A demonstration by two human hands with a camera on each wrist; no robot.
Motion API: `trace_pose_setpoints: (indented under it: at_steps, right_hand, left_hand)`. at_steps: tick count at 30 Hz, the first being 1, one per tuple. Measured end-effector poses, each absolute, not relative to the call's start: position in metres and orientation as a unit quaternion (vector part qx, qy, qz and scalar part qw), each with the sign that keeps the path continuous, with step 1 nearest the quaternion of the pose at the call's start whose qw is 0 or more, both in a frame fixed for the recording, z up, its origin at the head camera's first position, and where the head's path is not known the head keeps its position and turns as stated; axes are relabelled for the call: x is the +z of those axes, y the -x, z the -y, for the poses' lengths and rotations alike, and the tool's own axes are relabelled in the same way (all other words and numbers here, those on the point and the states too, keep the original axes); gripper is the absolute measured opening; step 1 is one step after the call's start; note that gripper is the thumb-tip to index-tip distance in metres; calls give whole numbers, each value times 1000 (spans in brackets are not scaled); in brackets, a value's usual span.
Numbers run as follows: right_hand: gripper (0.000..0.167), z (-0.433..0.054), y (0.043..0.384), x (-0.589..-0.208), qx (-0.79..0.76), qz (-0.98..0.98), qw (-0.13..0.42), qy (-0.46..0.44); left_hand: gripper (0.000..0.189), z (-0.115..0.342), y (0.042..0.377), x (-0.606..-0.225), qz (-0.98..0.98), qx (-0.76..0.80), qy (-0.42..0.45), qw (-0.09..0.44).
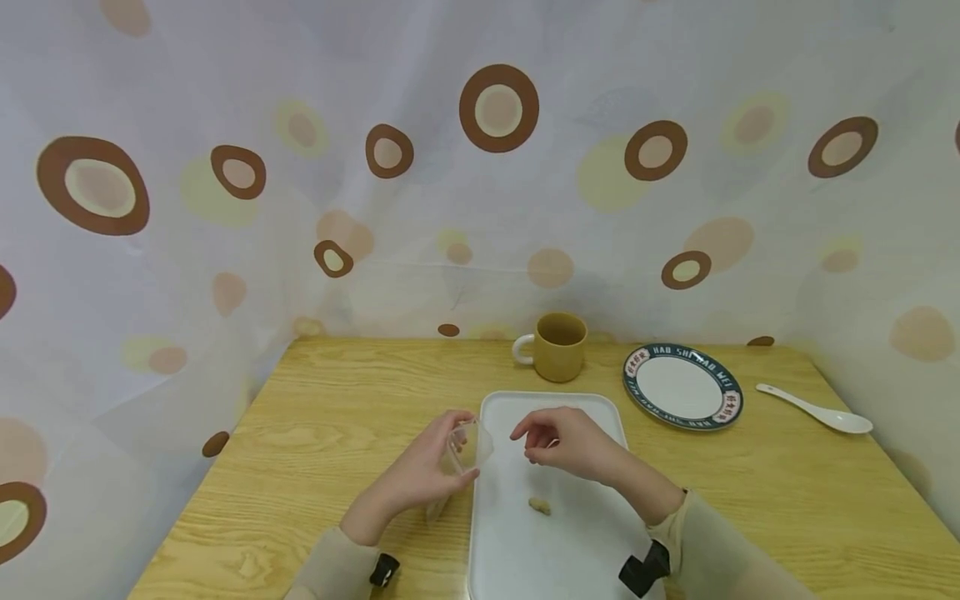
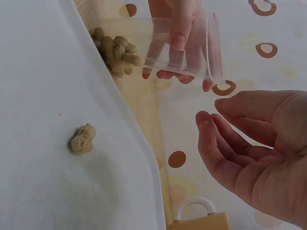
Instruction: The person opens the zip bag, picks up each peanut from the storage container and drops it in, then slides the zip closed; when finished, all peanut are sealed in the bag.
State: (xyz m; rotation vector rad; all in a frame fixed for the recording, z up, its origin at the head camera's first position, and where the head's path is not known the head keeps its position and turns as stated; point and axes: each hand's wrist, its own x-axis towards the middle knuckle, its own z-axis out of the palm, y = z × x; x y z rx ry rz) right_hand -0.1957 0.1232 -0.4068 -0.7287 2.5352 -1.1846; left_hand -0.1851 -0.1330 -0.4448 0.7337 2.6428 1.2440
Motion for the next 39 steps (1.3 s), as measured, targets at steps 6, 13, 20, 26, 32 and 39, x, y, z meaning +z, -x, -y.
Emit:
trace_pose_setpoints:
  at_steps: [6, 13, 20, 26, 32, 39]
  right_hand:
    - [20, -129, 194, -418, -388, -878, 142, 242]
    - [19, -137, 191, -429, -371, -882, 141, 253]
    - [20, -138, 192, -441, -369, -882, 174, 238]
    - [21, -135, 192, -452, -371, -876, 190, 243]
    - [19, -133, 188, -458, -365, -877, 201, 239]
    - [18, -134, 187, -463, -357, -876, 205, 249]
  left_hand:
    - [69, 133, 185, -445, -874, 416, -242, 67]
    - [69, 134, 184, -445, -873, 419, -239, 72]
    - [69, 135, 184, -444, -878, 411, -234, 74]
    - [67, 136, 184, -444, -879, 411, -232, 71]
    - [68, 135, 185, -444, -879, 408, -237, 69]
    - [68, 134, 185, -446, -877, 408, -242, 68]
